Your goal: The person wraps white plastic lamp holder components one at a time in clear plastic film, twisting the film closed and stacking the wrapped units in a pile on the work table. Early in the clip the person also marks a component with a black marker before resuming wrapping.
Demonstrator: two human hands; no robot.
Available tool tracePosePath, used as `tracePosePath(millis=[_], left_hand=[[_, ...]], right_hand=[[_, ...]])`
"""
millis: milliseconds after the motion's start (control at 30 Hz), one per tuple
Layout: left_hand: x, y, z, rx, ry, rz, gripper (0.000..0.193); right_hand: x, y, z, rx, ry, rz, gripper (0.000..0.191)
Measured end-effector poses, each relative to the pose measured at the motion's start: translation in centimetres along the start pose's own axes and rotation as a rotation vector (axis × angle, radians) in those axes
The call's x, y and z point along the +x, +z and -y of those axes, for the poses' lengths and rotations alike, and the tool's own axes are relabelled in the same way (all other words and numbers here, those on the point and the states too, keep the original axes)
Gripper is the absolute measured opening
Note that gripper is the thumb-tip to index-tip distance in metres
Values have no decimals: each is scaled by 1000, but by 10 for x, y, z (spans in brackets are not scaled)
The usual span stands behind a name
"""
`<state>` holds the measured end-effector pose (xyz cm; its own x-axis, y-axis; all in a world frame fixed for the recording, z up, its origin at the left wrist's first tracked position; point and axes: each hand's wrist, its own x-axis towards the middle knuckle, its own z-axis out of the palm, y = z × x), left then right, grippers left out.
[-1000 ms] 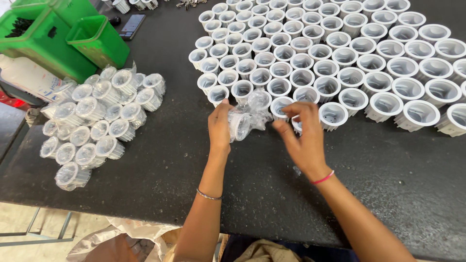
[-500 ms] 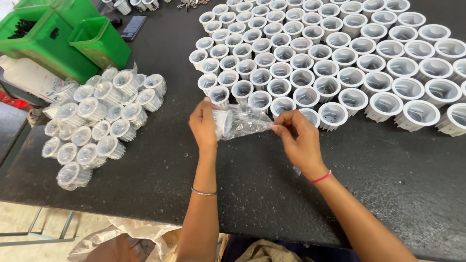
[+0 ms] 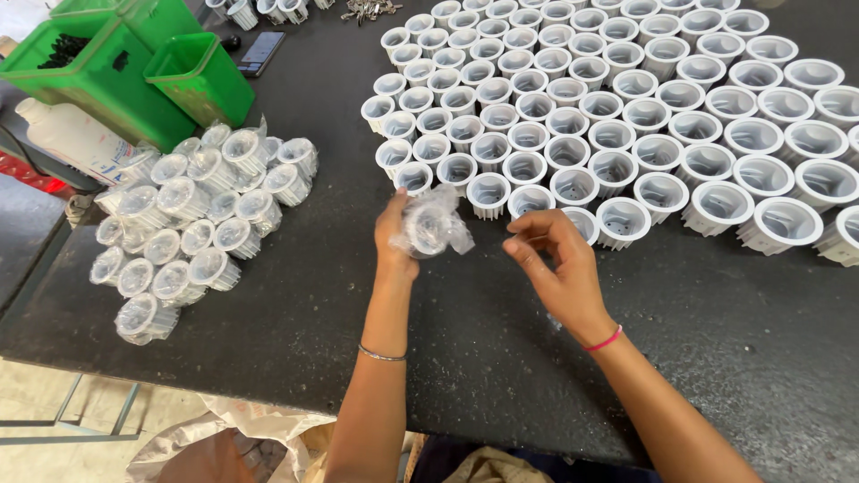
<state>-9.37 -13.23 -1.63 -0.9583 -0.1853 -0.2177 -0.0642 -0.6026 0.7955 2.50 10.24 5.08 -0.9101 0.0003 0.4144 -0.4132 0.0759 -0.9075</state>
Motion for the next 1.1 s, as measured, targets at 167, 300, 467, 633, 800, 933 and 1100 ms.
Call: tracePosePath(millis=[167, 300, 467, 633, 800, 933, 1100], left_hand=[[-7, 8, 16, 219, 4, 125, 37], [-16, 15, 31, 377, 39, 223, 39], [-10, 10, 26, 386, 38, 182, 40], [4, -5, 6, 128, -72, 92, 32], [7, -9, 6, 15, -123, 74, 29], [10, -12, 0, 67, -119, 76, 33], [10, -11, 0, 245, 23, 53, 39]], right_hand=[[-2, 2, 8, -383, -379, 66, 48], [-2, 6, 5, -508, -418, 262, 50], [4, -5, -4, -746, -419, 245, 33], [6, -10, -7, -718, -419, 155, 25], [3, -7, -8, -607, -449, 76, 15], [1, -8, -7, -541, -283, 63, 21], [4, -9, -3, -323, -271, 186, 20]])
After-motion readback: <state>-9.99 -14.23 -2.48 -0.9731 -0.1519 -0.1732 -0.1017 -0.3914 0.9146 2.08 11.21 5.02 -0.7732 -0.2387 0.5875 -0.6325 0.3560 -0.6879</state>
